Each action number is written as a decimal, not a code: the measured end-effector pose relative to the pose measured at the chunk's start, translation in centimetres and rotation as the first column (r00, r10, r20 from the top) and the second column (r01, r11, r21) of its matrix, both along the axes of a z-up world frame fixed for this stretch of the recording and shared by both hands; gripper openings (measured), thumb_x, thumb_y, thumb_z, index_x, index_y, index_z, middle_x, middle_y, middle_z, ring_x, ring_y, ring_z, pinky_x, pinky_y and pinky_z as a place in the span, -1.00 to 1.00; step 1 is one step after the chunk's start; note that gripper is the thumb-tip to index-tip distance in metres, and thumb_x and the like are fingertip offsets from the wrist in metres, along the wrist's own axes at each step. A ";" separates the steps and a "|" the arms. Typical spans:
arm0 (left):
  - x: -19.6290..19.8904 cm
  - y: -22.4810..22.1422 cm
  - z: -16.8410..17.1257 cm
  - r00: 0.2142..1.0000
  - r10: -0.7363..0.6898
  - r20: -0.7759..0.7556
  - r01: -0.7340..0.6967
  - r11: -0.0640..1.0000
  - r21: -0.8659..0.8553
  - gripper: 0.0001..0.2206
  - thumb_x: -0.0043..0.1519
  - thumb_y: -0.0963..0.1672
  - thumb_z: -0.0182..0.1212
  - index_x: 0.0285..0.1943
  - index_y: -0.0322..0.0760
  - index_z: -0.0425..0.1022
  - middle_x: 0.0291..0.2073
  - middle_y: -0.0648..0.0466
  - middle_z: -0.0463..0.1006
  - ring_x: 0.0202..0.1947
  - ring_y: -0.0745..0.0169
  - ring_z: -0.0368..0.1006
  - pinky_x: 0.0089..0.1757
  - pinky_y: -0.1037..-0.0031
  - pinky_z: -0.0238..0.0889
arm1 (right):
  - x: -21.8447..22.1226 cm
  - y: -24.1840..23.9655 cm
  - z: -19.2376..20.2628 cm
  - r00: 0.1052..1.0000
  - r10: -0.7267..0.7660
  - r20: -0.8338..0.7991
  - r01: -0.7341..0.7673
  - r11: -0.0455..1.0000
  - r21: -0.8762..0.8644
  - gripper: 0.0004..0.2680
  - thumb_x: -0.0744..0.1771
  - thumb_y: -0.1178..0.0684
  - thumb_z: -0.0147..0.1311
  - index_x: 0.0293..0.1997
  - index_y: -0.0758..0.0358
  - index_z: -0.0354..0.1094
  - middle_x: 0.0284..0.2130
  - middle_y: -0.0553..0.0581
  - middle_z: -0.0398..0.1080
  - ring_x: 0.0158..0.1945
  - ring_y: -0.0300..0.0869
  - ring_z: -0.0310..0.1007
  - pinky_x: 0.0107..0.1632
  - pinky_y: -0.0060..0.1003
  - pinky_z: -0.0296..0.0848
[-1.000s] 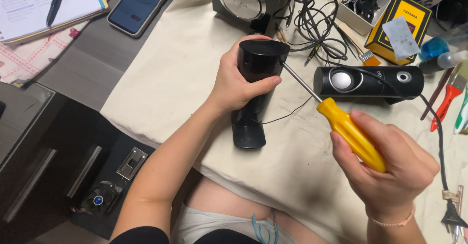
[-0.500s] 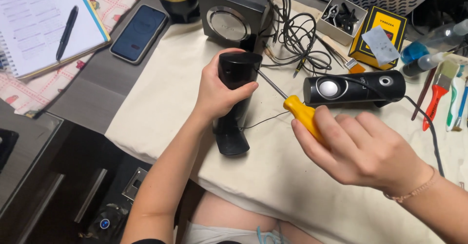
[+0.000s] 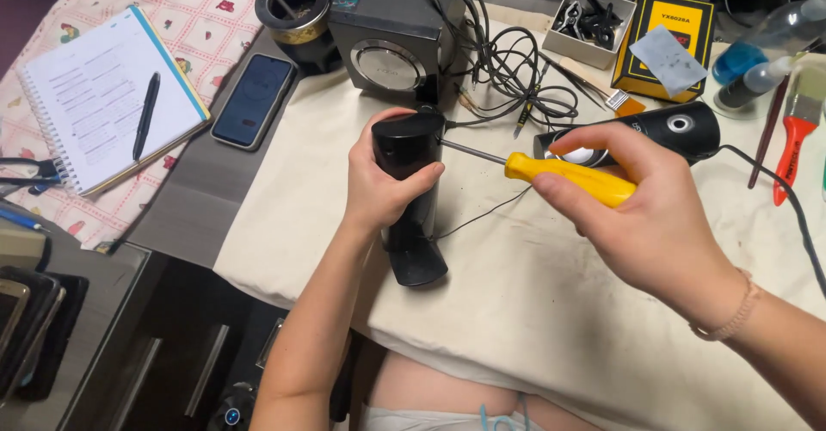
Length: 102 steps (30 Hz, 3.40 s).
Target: Disassembling a speaker casing using a screwdriver to inspect internal components.
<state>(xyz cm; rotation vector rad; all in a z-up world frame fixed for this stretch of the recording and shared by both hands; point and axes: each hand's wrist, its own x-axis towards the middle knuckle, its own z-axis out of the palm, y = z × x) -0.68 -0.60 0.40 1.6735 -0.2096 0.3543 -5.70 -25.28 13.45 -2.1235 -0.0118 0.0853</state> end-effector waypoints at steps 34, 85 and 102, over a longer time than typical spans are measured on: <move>0.6 -1.9 -2.5 0.942 -0.334 0.037 0.289 0.751 -0.594 -0.44 0.07 -0.24 0.46 0.21 -0.19 0.26 -0.08 -0.31 0.58 -0.17 -0.11 0.61 -0.08 0.17 0.51 | -0.5 -3.2 -0.5 0.291 0.827 0.480 0.304 0.396 -0.867 -0.89 0.46 0.03 0.15 -0.02 0.23 0.47 -0.09 0.13 0.54 -0.53 -0.20 0.24 -0.41 -0.34 0.32; -1.9 -3.8 0.1 0.998 0.057 -0.003 -0.057 0.993 -0.106 -0.45 0.00 -0.15 0.47 0.18 -0.18 0.34 -0.03 0.10 0.50 -0.03 0.28 0.47 0.04 0.51 0.38 | -1.2 -9.5 -4.3 0.231 0.783 0.577 0.330 0.495 -0.804 -0.70 0.51 -0.11 0.33 0.13 0.43 0.61 -0.17 0.27 0.58 -0.46 -0.04 0.25 -0.31 -0.13 0.29; -2.1 -3.8 0.6 0.999 0.044 0.023 -0.043 0.997 -0.063 -0.45 0.03 -0.16 0.46 0.21 -0.20 0.33 0.02 0.09 0.46 0.02 0.25 0.44 0.10 0.51 0.33 | -2.9 -8.7 -4.8 0.390 0.707 0.590 0.353 0.477 -0.805 -0.61 0.48 -0.25 0.01 0.09 0.37 0.51 -0.13 0.24 0.63 -0.36 -0.01 0.47 -0.27 -0.19 0.45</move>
